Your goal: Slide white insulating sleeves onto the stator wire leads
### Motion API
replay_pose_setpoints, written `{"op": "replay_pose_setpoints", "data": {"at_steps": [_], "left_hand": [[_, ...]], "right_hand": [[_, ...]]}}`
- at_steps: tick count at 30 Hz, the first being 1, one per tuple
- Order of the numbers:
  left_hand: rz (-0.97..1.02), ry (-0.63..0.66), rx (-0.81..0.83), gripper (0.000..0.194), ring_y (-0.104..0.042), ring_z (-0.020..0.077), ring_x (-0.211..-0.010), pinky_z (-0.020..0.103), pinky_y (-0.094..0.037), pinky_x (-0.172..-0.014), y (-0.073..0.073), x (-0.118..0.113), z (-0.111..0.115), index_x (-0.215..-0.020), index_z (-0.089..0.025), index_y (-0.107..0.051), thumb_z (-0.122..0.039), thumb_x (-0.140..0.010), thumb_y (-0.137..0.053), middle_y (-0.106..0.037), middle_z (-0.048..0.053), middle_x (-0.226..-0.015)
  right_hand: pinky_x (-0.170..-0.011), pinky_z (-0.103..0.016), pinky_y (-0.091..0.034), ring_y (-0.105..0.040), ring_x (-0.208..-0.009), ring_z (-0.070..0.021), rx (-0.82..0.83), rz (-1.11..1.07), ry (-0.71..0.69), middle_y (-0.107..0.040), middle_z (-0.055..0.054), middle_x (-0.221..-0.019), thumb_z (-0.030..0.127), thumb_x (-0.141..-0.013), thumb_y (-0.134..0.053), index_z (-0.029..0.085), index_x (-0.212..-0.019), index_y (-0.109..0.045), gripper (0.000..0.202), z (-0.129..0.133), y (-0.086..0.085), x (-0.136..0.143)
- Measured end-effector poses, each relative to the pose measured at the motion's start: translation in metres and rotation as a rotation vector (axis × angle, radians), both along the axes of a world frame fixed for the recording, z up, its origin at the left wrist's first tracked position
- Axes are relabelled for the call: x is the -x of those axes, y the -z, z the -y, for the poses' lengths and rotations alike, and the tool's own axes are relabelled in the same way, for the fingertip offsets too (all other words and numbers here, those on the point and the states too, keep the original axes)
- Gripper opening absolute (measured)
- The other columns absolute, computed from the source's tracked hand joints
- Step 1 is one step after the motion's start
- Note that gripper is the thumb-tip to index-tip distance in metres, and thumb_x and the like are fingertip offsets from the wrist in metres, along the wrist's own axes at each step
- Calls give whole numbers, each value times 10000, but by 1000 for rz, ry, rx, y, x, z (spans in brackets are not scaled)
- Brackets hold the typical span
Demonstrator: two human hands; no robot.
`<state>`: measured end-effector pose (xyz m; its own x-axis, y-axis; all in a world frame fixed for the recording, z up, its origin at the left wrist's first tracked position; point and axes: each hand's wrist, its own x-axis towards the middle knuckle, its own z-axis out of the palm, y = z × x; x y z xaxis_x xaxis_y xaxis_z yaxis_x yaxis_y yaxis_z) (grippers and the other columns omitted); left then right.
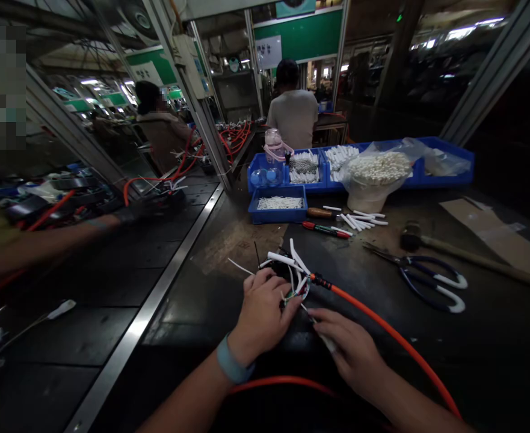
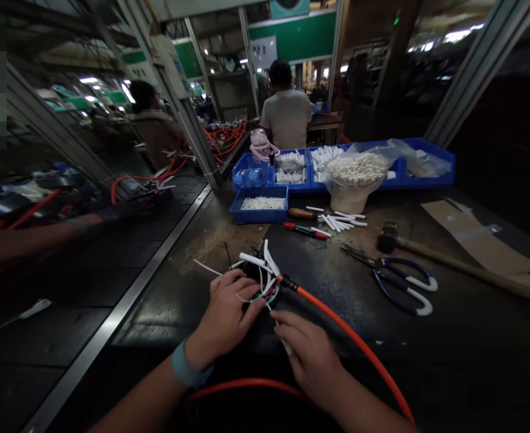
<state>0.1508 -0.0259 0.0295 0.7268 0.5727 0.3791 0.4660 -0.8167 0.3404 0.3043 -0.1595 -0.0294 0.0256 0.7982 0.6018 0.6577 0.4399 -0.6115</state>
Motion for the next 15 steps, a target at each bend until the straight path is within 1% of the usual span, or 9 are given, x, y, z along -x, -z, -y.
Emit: {"op": "replay_pose_setpoints", "data": {"at_steps": [1, 3, 5, 7, 8, 9, 11, 13, 15], "left_hand": [[55, 17, 5, 133, -527, 253, -989, 465, -369, -880, 2, -3, 0, -921, -234, -678, -273, -844, -576, -683, 29, -894], [154, 91, 3, 194, -562, 192, -886, 367, -423, -796, 5, -6, -3, -967, -245, -676, -172, -865, -528, -687, 19, -891], [166, 181, -52, 248, -572, 157, -791, 295, -442, -698, 5, -6, -9, -990, -229, -670, -109, -858, -498, -684, 23, -872], [88, 213, -171, 260, -565, 155, -748, 278, -439, -648, 2, -4, -13, -995, -209, -661, -93, -859, -473, -678, 30, -859], [32, 210, -233, 253, -562, 160, -744, 281, -438, -642, -1, -3, -15, -992, -202, -657, -102, -868, -460, -674, 33, -852], [-19, 205, -286, 243, -561, 165, -743, 284, -438, -641, -4, -2, -16, -984, -194, -653, -118, -883, -445, -670, 37, -841], [-74, 209, -358, 243, -561, 168, -736, 287, -438, -638, -9, -3, -16, -976, -178, -646, -161, -918, -410, -659, 45, -815], [-82, 261, -414, 265, -563, 169, -736, 289, -444, -634, -12, -5, -13, -995, -158, -636, -195, -942, -379, -650, 53, -806], [-79, 341, -464, 279, -562, 170, -740, 292, -453, -628, -14, -7, -10, -1014, -139, -627, -201, -950, -362, -645, 61, -809]], "right_hand": [[-863, -294, -500, -613, -1015, -177, 54, -109, 21, -653, -59, -1099, 23, -769, -420, 226, -1051, -585, 385, -11, -1, 3], [-811, -293, -509, -641, -892, -174, 186, -377, 50, -680, -39, -946, 102, -797, -487, 222, -946, -611, 228, -29, -5, 9], [-750, -285, -514, -643, -798, -170, 295, -648, 54, -671, -22, -840, 193, -785, -582, 213, -873, -595, 91, -39, -9, 12], [-726, -280, -508, -635, -772, -166, 339, -849, 19, -654, -13, -811, 244, -747, -649, 209, -834, -558, 131, -43, -11, 13], [-728, -281, -504, -630, -777, -166, 343, -906, 4, -649, -12, -816, 252, -732, -664, 208, -822, -541, 158, -42, -12, 14], [-739, -285, -498, -625, -788, -166, 345, -932, -8, -645, -15, -829, 254, -727, -668, 207, -816, -533, 169, -41, -11, 14], [-766, -296, -486, -612, -810, -167, 351, -911, -6, -635, -22, -854, 249, -734, -657, 203, -821, -535, 157, -40, -10, 13], [-767, -292, -477, -597, -807, -163, 356, -846, 19, -621, -17, -851, 236, -734, -649, 199, -829, -547, 144, -41, -9, 13], [-733, -275, -469, -578, -771, -153, 347, -784, 47, -604, -4, -809, 228, -723, -647, 195, -812, -554, 132, -44, -9, 13]]}}
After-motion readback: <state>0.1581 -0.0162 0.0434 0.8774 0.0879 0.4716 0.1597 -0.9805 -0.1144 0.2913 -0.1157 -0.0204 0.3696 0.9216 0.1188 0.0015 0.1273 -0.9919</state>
